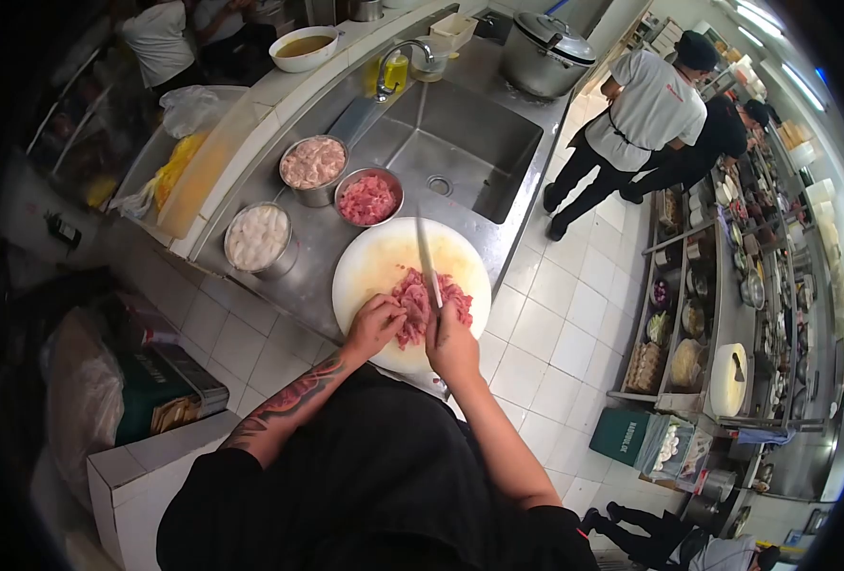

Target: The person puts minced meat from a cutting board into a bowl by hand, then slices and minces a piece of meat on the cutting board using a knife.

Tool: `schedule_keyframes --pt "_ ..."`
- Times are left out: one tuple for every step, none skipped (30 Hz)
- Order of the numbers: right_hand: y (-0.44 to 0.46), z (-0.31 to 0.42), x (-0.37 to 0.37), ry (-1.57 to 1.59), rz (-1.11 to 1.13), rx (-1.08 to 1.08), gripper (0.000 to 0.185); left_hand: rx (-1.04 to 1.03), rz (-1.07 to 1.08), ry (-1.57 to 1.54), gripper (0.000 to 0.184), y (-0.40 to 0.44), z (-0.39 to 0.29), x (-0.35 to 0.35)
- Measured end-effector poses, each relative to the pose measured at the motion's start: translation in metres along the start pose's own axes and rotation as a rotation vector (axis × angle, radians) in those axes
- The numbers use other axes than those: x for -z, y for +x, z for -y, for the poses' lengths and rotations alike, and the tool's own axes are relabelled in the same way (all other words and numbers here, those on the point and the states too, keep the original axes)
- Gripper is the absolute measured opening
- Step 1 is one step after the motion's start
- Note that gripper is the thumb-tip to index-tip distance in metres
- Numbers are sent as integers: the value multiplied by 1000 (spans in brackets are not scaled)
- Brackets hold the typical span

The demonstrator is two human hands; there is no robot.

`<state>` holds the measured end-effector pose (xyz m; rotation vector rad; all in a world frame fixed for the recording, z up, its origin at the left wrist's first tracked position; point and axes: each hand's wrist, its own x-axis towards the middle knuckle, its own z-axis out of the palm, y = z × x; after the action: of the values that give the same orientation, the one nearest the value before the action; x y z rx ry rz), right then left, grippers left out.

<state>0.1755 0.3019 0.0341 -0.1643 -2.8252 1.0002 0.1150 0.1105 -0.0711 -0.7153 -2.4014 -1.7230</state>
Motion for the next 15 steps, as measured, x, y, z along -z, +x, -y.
schedule_keyframes --pt "0 -24 -18 -69 92 -20 28 -3 -1 -1 12 -2 2 -2" --pt "1 -39 -25 -136 182 -40 28 -38 0 46 13 -5 6 -4" --pt "13 -36 -13 -136 220 -33 29 -75 -6 98 13 -2 11 -3" --pt "20 -23 4 -131 267 -37 29 -69 -2 104 13 -5 9 0" --pt "22 -10 20 -98 282 -42 28 -66 -12 82 14 -5 4 0" --pt "18 7 31 -98 281 -43 28 -68 -26 58 15 -3 1 0" --pt "12 25 38 -18 180 -39 28 -67 -27 54 15 -1 1 -2" --pt "5 35 37 64 81 -34 27 -65 -22 53 15 -2 1 -1" --pt "0 12 10 53 64 -20 27 -61 -16 53 16 -5 1 0" --pt "-3 -10 -12 -145 203 -88 25 -61 -17 52 16 -7 4 -1" --pt "-1 -26 -22 -123 240 -73 24 -28 -15 28 16 -9 8 -4" --pt "6 -37 -23 -99 272 -52 24 0 -16 7 17 -7 11 -4" --pt "18 -24 -7 -91 273 -18 23 1 -20 14 17 -6 9 0" --pt "18 -11 10 -83 278 -1 22 35 -17 -30 17 -11 4 1" --pt "16 8 27 -54 238 48 23 58 -25 -73 17 -6 1 2"
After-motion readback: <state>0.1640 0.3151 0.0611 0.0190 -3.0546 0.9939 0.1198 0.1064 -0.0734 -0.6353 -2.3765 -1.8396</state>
